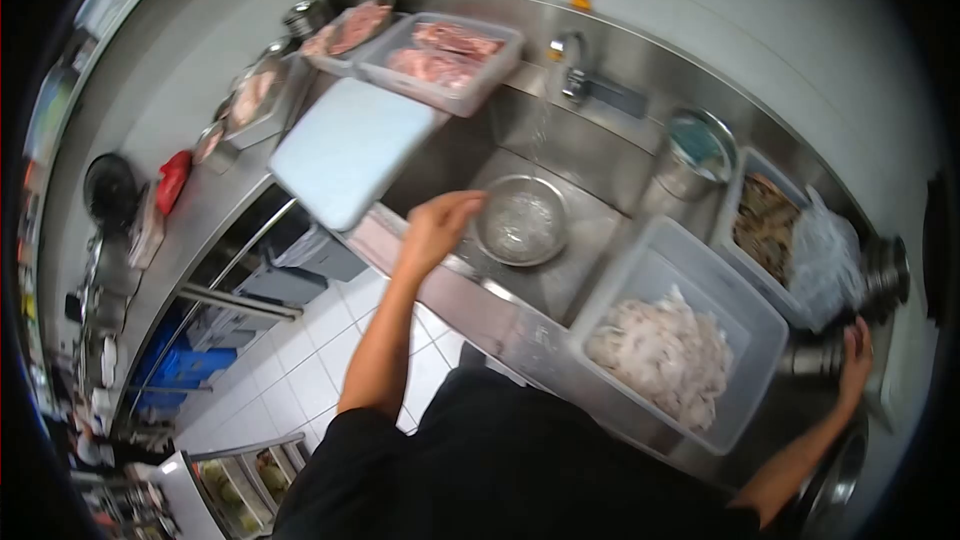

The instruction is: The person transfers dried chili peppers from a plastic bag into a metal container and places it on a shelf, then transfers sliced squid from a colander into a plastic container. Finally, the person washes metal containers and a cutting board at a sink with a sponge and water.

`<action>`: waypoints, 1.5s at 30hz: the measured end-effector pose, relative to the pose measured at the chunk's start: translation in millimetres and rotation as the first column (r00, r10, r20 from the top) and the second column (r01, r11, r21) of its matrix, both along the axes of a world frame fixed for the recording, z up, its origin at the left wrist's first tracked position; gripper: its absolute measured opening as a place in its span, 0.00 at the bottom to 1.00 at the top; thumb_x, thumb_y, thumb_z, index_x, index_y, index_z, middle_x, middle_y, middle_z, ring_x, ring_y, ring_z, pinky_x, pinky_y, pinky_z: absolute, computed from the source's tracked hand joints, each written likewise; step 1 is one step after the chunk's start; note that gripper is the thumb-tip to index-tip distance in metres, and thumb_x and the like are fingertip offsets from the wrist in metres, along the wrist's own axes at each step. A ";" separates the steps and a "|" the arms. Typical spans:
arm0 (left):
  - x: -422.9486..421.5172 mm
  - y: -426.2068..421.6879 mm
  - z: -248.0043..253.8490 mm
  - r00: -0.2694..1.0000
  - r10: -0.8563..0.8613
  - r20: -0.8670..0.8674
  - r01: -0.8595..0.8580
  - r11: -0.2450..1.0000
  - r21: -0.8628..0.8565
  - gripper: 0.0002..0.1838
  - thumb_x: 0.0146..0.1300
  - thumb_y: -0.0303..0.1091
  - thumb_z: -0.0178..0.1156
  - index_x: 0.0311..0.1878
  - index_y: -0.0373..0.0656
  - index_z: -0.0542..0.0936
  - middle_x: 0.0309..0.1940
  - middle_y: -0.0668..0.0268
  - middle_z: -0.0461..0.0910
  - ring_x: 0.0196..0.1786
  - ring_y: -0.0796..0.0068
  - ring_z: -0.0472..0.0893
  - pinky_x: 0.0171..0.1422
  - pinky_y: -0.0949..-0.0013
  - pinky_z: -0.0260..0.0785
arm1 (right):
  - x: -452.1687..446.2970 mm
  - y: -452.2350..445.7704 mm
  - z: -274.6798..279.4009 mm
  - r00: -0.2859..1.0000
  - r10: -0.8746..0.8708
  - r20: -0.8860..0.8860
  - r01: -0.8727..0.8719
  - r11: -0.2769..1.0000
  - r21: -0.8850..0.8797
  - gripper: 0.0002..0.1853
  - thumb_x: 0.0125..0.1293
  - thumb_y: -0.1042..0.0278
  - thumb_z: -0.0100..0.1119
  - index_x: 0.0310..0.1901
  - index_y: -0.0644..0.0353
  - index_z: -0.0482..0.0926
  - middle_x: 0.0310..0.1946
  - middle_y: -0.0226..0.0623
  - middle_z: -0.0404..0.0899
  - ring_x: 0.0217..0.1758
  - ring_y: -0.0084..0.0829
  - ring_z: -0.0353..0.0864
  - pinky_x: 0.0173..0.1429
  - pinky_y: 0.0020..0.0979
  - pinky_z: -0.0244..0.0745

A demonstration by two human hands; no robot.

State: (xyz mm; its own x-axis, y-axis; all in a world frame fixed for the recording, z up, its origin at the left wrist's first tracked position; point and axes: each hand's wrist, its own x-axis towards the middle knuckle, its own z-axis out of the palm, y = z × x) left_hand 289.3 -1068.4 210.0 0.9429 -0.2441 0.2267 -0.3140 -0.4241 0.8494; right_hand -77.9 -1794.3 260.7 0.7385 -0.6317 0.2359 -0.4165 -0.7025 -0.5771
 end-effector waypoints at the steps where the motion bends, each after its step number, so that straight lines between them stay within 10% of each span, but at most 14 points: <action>1: 6.7 -3.5 1.9 0.999 -0.033 -0.018 0.034 0.999 0.033 0.14 0.72 0.40 0.60 0.50 0.41 0.87 0.47 0.57 0.87 0.47 0.64 0.86 0.54 0.65 0.76 | 6.8 18.9 12.8 0.997 0.049 -0.059 -0.047 0.998 0.035 0.25 0.75 0.59 0.59 0.68 0.62 0.72 0.60 0.43 0.77 0.62 0.32 0.77 0.68 0.31 0.68; 3: 14.6 -6.0 14.4 0.983 -0.166 -0.083 0.177 0.973 0.146 0.17 0.72 0.46 0.60 0.48 0.42 0.87 0.47 0.55 0.86 0.47 0.53 0.85 0.53 0.61 0.76 | 17.4 56.1 26.5 0.997 0.073 -0.008 -0.072 0.996 0.058 0.24 0.75 0.60 0.58 0.68 0.62 0.73 0.60 0.42 0.78 0.62 0.31 0.77 0.68 0.31 0.69; 5: 31.3 6.3 15.4 0.961 -0.261 -0.091 0.276 0.926 0.257 0.19 0.72 0.48 0.61 0.50 0.41 0.87 0.44 0.57 0.87 0.47 0.64 0.86 0.53 0.65 0.75 | 35.4 108.9 48.3 0.998 0.055 0.015 -0.056 0.996 0.073 0.23 0.76 0.61 0.58 0.67 0.62 0.73 0.60 0.41 0.78 0.61 0.30 0.77 0.68 0.30 0.69; 11: 96.3 88.2 1.8 0.969 -0.118 -0.219 0.158 0.972 0.175 0.18 0.72 0.46 0.61 0.55 0.44 0.85 0.44 0.60 0.88 0.46 0.72 0.84 0.54 0.70 0.74 | 68.1 307.2 75.6 0.992 -0.120 -0.031 0.123 0.986 0.113 0.20 0.73 0.70 0.60 0.64 0.64 0.76 0.45 0.32 0.79 0.49 0.23 0.76 0.59 0.25 0.70; 18: 137.4 146.1 -30.3 0.951 -0.186 -0.249 0.187 0.982 -0.018 0.16 0.72 0.42 0.62 0.53 0.43 0.86 0.37 0.60 0.87 0.37 0.76 0.81 0.46 0.70 0.73 | 214.3 511.5 47.0 0.986 0.113 -0.121 -0.078 0.961 0.264 0.19 0.66 0.76 0.64 0.59 0.58 0.80 0.42 0.37 0.86 0.45 0.28 0.85 0.52 0.31 0.78; 21: 132.0 140.5 -55.4 0.882 -0.366 -0.298 0.356 0.930 -0.089 0.16 0.72 0.44 0.62 0.51 0.43 0.87 0.35 0.61 0.87 0.35 0.75 0.80 0.46 0.70 0.73 | 275.4 520.8 25.8 0.914 0.325 -0.244 -0.237 0.914 0.330 0.20 0.66 0.61 0.65 0.56 0.60 0.81 0.39 0.44 0.88 0.43 0.46 0.87 0.50 0.36 0.79; 26: 146.2 78.3 -46.7 0.799 -0.492 -0.346 0.532 0.846 0.024 0.23 0.71 0.54 0.60 0.39 0.40 0.87 0.26 0.61 0.83 0.31 0.75 0.78 0.41 0.68 0.71 | 325.2 464.8 2.7 0.954 0.273 -0.125 -0.257 0.958 0.127 0.20 0.67 0.62 0.63 0.58 0.61 0.79 0.35 0.43 0.88 0.40 0.48 0.86 0.48 0.39 0.79; 29: 178.7 9.3 -70.8 0.708 -0.502 -0.497 0.498 0.854 -0.152 0.22 0.72 0.52 0.60 0.44 0.38 0.85 0.29 0.66 0.82 0.33 0.78 0.79 0.40 0.72 0.73 | 345.6 462.2 24.0 0.961 0.112 -0.252 -0.083 0.989 0.120 0.18 0.67 0.62 0.61 0.57 0.57 0.81 0.45 0.46 0.87 0.52 0.46 0.85 0.59 0.45 0.75; 32: 199.1 -56.1 -70.4 0.529 -0.538 -0.656 0.342 0.843 -0.416 0.19 0.74 0.46 0.59 0.53 0.39 0.82 0.33 0.70 0.81 0.35 0.77 0.82 0.38 0.70 0.78 | 340.5 463.2 -20.3 0.822 0.059 -0.566 -0.353 0.834 -0.425 0.16 0.68 0.61 0.57 0.55 0.53 0.83 0.59 0.49 0.81 0.71 0.46 0.72 0.74 0.56 0.59; 35: 227.5 -93.9 -78.2 0.352 -0.546 -0.760 0.350 0.830 -0.434 0.16 0.73 0.38 0.56 0.56 0.39 0.80 0.33 0.70 0.80 0.32 0.76 0.82 0.38 0.67 0.80 | 303.4 446.8 -89.9 0.808 0.090 -0.583 -0.407 0.799 -0.442 0.16 0.69 0.60 0.53 0.52 0.51 0.84 0.68 0.50 0.72 0.82 0.47 0.53 0.81 0.64 0.35; 41: 287.6 -139.1 -125.2 0.568 -0.386 -0.727 0.424 0.894 -0.144 0.17 0.68 0.29 0.53 0.58 0.42 0.81 0.31 0.60 0.84 0.40 0.62 0.87 0.43 0.64 0.82 | 263.1 416.5 -78.4 0.673 -0.025 -0.739 -0.378 0.847 -0.372 0.18 0.69 0.59 0.51 0.55 0.48 0.84 0.71 0.49 0.70 0.83 0.46 0.51 0.82 0.65 0.29; 43: 281.3 -139.6 -86.0 0.874 -0.388 -0.291 0.467 0.837 0.285 0.26 0.66 0.29 0.55 0.68 0.42 0.74 0.45 0.46 0.84 0.49 0.43 0.85 0.56 0.54 0.79 | 240.0 403.8 -65.6 0.744 0.032 -0.668 -0.310 0.901 -0.303 0.19 0.68 0.62 0.56 0.58 0.50 0.83 0.74 0.50 0.64 0.83 0.48 0.50 0.83 0.58 0.38; 45: 286.7 -148.6 -76.9 0.912 -0.384 -0.142 0.409 0.856 0.316 0.32 0.66 0.31 0.55 0.74 0.43 0.66 0.58 0.41 0.76 0.58 0.38 0.78 0.65 0.52 0.72 | 218.6 395.1 -44.6 0.877 0.125 -0.463 -0.235 0.953 -0.190 0.20 0.67 0.63 0.59 0.60 0.52 0.81 0.76 0.51 0.61 0.83 0.50 0.50 0.83 0.54 0.43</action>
